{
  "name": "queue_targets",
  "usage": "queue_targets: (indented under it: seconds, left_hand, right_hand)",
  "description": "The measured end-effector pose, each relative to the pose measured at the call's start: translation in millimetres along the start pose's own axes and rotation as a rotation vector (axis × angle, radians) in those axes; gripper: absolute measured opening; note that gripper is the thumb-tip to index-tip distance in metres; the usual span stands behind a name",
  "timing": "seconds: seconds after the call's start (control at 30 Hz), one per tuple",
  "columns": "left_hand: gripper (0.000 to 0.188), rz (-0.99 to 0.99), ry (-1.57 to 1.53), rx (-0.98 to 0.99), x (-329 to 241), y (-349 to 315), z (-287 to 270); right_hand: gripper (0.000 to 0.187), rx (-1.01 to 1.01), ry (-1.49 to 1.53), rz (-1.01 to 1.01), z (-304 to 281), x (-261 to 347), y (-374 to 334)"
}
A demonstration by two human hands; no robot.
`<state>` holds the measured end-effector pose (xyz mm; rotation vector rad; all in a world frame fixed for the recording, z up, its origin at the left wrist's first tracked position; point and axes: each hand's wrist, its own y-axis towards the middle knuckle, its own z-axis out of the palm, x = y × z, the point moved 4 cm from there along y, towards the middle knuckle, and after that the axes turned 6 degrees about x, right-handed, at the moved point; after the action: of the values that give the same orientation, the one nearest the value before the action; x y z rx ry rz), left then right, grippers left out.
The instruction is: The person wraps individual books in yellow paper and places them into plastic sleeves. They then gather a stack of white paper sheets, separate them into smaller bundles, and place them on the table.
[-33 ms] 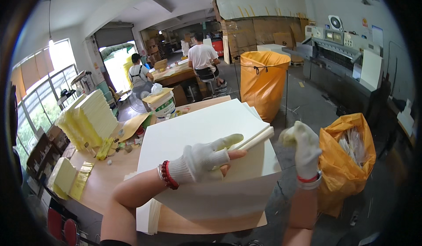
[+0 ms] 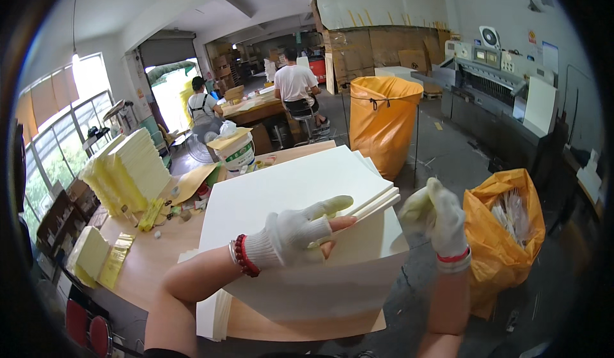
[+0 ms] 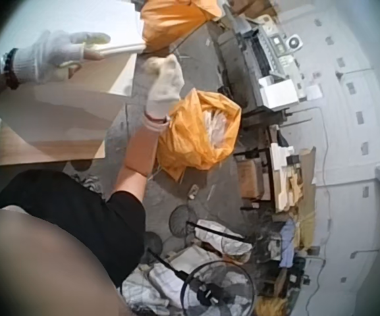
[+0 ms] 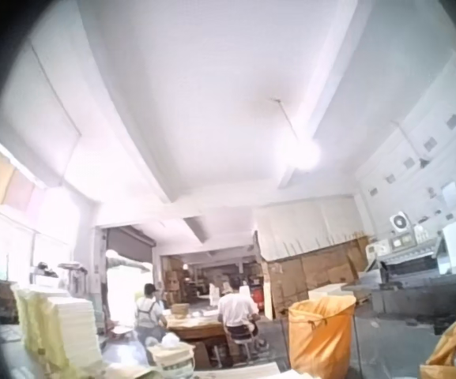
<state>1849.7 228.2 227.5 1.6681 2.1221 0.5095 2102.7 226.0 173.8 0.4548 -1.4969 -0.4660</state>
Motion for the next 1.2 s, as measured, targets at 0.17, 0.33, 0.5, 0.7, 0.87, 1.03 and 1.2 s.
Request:
queue_targets:
  seconds: [0.17,0.33,0.5,0.7,0.87,1.03,1.2]
  left_hand:
    - [0.076,0.028,0.061,-0.048,-3,3,7]
    - [0.080,-0.154,-0.045,0.172,0,-7,11]
    - [0.068,-0.498,-0.214,0.410,27,-38,-19]
    - [0.069,-0.927,0.467,-0.278,92,-152,-81]
    - [0.057,-1.004,-1.331,-0.630,91,-196,-62]
    - [0.037,-1.015,-1.365,-0.719,48,-200,-59]
    - [0.034,-1.034,-1.288,-0.936,-6,-248,-70]
  right_hand:
    - [0.040,0.269,0.320,0.494,-3,-57,38]
    - [0.033,0.295,0.211,0.701,33,-35,64]
    - [0.030,0.273,-0.182,0.445,24,-56,63]
    - [0.031,0.128,0.024,-0.013,13,-64,40]
    - [0.035,0.204,0.159,-0.150,3,-84,41]
    - [0.035,0.323,0.045,0.048,-6,-68,38]
    - [0.029,0.229,-0.229,0.106,37,-28,38]
